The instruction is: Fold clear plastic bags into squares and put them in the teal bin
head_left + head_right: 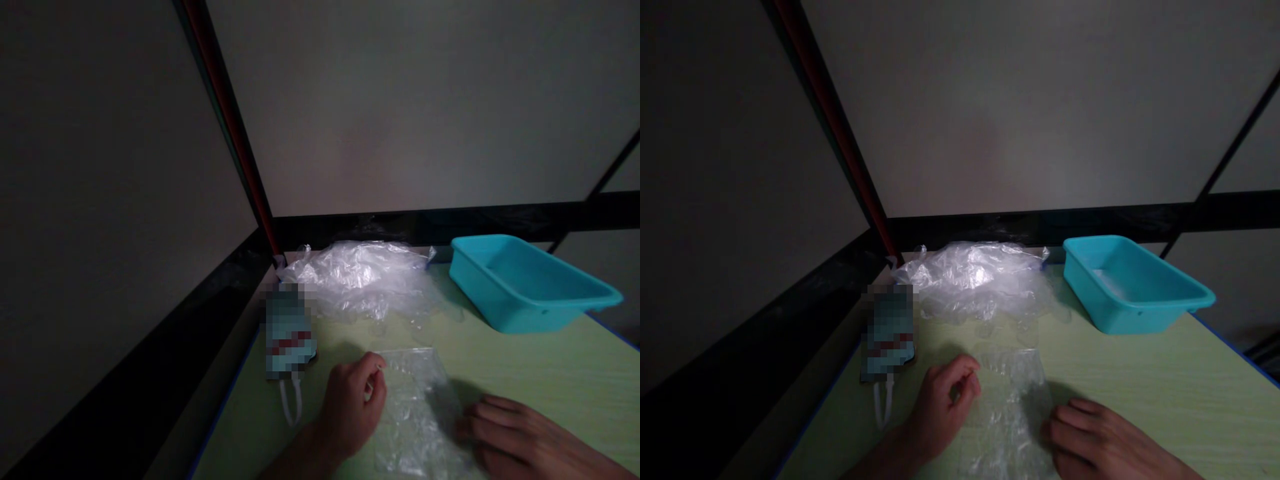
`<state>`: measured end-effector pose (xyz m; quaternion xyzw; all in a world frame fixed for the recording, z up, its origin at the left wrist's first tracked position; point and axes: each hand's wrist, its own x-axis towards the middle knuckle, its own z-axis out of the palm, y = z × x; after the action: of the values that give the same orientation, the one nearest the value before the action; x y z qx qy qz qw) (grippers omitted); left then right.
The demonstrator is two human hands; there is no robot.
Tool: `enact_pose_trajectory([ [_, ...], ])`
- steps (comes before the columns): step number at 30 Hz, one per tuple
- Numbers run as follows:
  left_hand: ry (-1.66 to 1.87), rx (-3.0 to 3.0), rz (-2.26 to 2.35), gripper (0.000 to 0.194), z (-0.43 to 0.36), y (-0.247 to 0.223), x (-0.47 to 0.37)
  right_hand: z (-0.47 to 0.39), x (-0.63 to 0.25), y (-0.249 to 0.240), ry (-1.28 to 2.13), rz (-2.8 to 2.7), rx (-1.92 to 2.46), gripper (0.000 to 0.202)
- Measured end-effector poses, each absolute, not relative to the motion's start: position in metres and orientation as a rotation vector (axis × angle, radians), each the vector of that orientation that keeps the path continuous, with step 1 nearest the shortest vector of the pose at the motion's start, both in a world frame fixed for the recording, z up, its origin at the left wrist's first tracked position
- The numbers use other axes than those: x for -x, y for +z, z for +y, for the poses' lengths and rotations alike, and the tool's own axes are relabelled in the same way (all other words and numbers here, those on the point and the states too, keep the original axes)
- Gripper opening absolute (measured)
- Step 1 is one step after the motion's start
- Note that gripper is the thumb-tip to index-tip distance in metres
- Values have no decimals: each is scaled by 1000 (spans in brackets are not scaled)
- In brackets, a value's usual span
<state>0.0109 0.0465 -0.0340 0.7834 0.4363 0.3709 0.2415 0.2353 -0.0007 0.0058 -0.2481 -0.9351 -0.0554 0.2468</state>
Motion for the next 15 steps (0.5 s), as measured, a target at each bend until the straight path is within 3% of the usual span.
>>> enact_pose_trajectory([
  [15,981,-2141,1206,15,47,-34,-10,8,-236,21,-205,-2663,558,44],
])
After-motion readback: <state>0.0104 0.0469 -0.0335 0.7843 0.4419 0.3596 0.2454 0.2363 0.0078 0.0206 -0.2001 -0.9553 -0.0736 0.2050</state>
